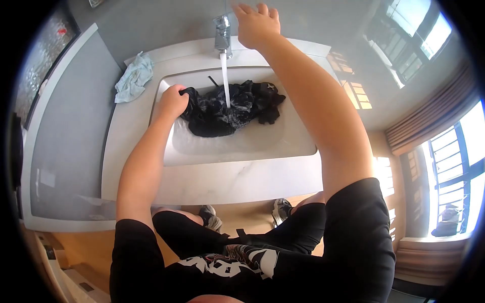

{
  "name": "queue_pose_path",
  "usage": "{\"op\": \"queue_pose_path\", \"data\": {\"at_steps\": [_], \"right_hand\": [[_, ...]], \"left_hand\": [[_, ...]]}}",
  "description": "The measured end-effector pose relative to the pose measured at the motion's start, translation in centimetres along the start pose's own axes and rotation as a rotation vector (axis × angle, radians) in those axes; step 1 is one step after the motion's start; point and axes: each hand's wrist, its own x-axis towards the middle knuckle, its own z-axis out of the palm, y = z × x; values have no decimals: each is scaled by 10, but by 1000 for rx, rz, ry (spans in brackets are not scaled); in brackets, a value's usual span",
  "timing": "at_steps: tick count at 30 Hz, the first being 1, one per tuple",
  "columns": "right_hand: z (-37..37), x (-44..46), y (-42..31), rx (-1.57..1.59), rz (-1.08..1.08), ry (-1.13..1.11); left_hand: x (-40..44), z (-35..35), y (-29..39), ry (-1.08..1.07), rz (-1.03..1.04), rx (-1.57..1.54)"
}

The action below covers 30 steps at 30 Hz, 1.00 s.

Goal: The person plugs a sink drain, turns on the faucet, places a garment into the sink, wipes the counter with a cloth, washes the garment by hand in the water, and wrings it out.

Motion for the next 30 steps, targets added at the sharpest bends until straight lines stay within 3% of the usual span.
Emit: {"op": "queue_pose_path", "data": {"at_steps": [4,7,10,11,14,17,23,24,26,29,30], "right_hand": [[-8,-17,-7,81,88,-200],[-3,-48,-2,178,107,-72],[22,-85,-2,295,264,64],[25,-98,-3,296,274,-67],[30,-129,-17,334,344,-569],[43,-148,-26,358,340,-718],[39,-151,-38,209,247,-984],[38,-153,-43,184,221,-1003],[38,-155,-52,130,169,-1035],[64,-161,-49,208,92,-932],[79,-159,-46,250,53,-907]], "left_hand": [[0,0,-4,26,48,-4],[-1,-3,-1,-23,51,26],[3,3,0,-96,-11,58],[5,1,1,-189,-45,78],[0,5,2,-110,-46,116],[-1,0,5,-159,-70,78],[-10,10,5,-616,171,-196],[-17,6,15,-733,212,-154],[-39,25,32,-601,183,381],[-66,35,54,-510,150,608],[-59,38,51,-492,153,531]]}}
